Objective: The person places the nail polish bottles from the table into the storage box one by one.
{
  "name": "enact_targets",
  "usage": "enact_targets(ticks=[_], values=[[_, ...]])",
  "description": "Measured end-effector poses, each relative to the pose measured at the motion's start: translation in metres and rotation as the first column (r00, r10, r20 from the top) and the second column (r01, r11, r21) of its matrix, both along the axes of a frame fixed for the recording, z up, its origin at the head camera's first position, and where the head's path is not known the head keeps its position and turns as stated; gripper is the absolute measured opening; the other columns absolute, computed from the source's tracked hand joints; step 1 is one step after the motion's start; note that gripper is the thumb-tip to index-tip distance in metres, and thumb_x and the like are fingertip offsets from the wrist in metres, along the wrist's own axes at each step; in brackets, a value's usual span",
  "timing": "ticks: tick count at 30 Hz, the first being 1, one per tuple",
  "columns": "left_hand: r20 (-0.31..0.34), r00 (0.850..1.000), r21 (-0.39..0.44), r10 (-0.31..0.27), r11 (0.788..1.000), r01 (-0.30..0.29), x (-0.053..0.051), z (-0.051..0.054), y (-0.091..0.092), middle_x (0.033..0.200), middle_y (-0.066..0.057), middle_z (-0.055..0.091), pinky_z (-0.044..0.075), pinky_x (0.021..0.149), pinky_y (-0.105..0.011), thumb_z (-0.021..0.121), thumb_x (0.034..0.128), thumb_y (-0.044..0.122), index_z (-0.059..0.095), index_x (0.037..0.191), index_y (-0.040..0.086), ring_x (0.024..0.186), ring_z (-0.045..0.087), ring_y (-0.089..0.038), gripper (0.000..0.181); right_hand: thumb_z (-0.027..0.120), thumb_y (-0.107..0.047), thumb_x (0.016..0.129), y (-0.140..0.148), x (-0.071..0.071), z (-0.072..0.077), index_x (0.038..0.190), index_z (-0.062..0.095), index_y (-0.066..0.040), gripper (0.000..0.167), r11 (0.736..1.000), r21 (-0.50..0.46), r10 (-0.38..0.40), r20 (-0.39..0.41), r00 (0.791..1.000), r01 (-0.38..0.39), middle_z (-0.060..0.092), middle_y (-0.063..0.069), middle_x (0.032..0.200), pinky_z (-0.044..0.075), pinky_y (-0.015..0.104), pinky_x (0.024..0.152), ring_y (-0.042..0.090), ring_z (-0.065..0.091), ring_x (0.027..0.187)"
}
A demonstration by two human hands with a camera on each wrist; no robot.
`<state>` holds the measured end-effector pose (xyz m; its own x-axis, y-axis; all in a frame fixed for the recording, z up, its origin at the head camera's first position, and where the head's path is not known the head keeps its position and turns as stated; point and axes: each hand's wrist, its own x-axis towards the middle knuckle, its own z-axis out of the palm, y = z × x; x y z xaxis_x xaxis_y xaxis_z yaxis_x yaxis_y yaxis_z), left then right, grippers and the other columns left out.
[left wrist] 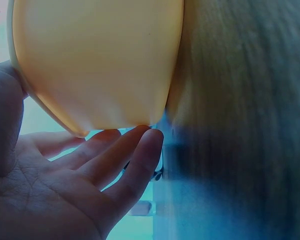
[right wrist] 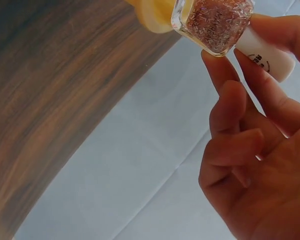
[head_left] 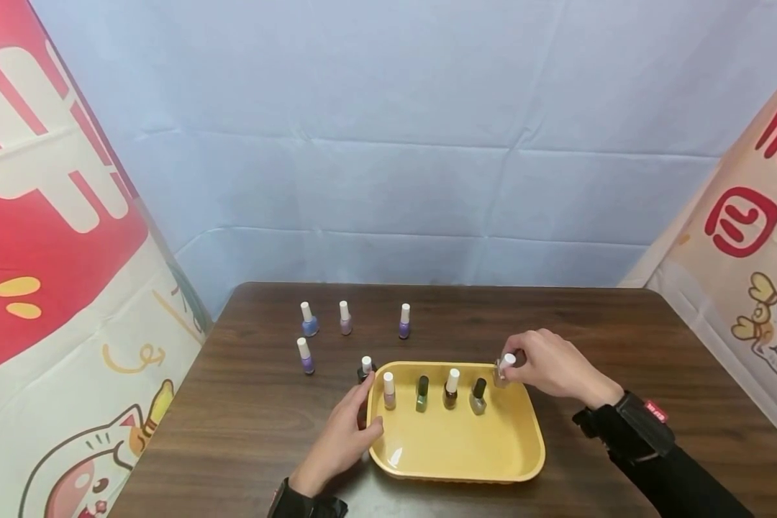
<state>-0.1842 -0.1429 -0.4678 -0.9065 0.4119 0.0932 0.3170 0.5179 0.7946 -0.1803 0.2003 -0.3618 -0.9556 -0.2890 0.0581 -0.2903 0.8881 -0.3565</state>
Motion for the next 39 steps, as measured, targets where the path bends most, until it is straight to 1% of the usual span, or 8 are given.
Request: enact_targets(ticks=[9,13,16,20,24,27,31,39], values=[[0.005,1.000,-0.001,0.006,1.000,-0.006,0.000,0.000,0.000,0.139,-0.009,0.051,0.047,0.097,-0.039,0.062,0.0851,0.015,0.029,0.152,0.009,0.111,0.053,-0.017,0.075,0.068,-0.020,0.085,-0.001,0.002,-0.009,0.079,0.065,-0.027,0.010,1.000,-0.002,-0.010,0.020,1.000,0.010,0.061,-0.013,0.078,0.038,0.022,0.061,0.002,0.050,0.068],[0.006,1.000,-0.006,0.008,1.000,-0.008,0.000,0.000,0.000,0.139,-0.009,0.051,0.047,0.097,-0.038,0.062,0.0852,0.016,0.029,0.152,0.009,0.111,0.053,-0.016,0.074,0.068,-0.020,0.084,-0.001,0.003,-0.012,0.079,0.064,-0.027,0.009,1.000,0.006,-0.011,0.021,1.000,0.011,0.060,-0.012,0.080,0.037,0.023,0.060,0.004,0.048,0.068],[0.012,1.000,-0.011,0.013,1.000,-0.013,0.001,0.000,0.000,0.139,-0.008,0.051,0.047,0.097,-0.037,0.061,0.0853,0.017,0.029,0.152,0.010,0.110,0.053,-0.015,0.074,0.070,-0.020,0.083,-0.001,0.003,-0.014,0.081,0.066,-0.025,0.007,1.000,0.015,-0.009,0.004,1.000,0.009,0.062,-0.009,0.084,0.038,0.026,0.062,0.008,0.050,0.073],[0.007,1.000,-0.014,0.016,1.000,-0.016,0.000,0.000,0.000,0.140,-0.008,0.051,0.047,0.097,-0.037,0.062,0.0848,0.017,0.029,0.152,0.010,0.110,0.053,-0.015,0.075,0.072,-0.019,0.081,0.000,0.004,-0.019,0.085,0.067,-0.023,0.007,0.999,0.034,-0.017,-0.035,0.999,0.019,0.064,-0.003,0.094,0.043,0.032,0.068,0.018,0.056,0.088],[-0.010,1.000,-0.007,0.015,1.000,-0.015,0.000,0.000,0.001,0.139,-0.008,0.052,0.047,0.097,-0.037,0.062,0.0846,0.016,0.030,0.152,0.009,0.110,0.053,-0.016,0.075,0.072,-0.021,0.081,0.000,0.007,-0.025,0.086,0.067,-0.023,0.007,0.998,0.051,-0.025,-0.066,0.998,0.028,0.062,0.000,0.104,0.044,0.035,0.072,0.025,0.055,0.100],[-0.023,1.000,-0.006,0.010,1.000,-0.010,0.000,0.000,0.001,0.139,-0.009,0.052,0.047,0.097,-0.038,0.062,0.0846,0.016,0.030,0.151,0.008,0.110,0.053,-0.016,0.074,0.071,-0.022,0.083,0.000,0.010,-0.029,0.086,0.067,-0.024,0.006,0.998,0.059,-0.032,-0.077,0.997,0.036,0.059,0.000,0.107,0.043,0.035,0.074,0.024,0.053,0.102],[-0.011,1.000,-0.006,0.010,1.000,-0.010,0.000,0.000,0.001,0.140,-0.008,0.051,0.046,0.097,-0.038,0.062,0.0848,0.016,0.030,0.152,0.009,0.111,0.053,-0.016,0.074,0.070,-0.022,0.083,-0.001,0.011,-0.033,0.086,0.067,-0.024,0.005,0.997,0.061,-0.035,-0.081,0.996,0.040,0.058,0.001,0.107,0.042,0.035,0.074,0.024,0.052,0.103],[0.007,1.000,-0.011,0.007,1.000,-0.007,0.000,-0.001,0.000,0.140,-0.009,0.051,0.047,0.092,-0.033,0.062,0.0856,0.016,0.029,0.152,0.009,0.108,0.053,-0.016,0.074,0.071,-0.021,0.082,-0.003,0.011,-0.041,0.088,0.070,-0.021,0.006,0.997,0.071,-0.037,-0.054,0.998,0.041,0.059,0.003,0.108,0.044,0.036,0.074,0.025,0.053,0.103]])
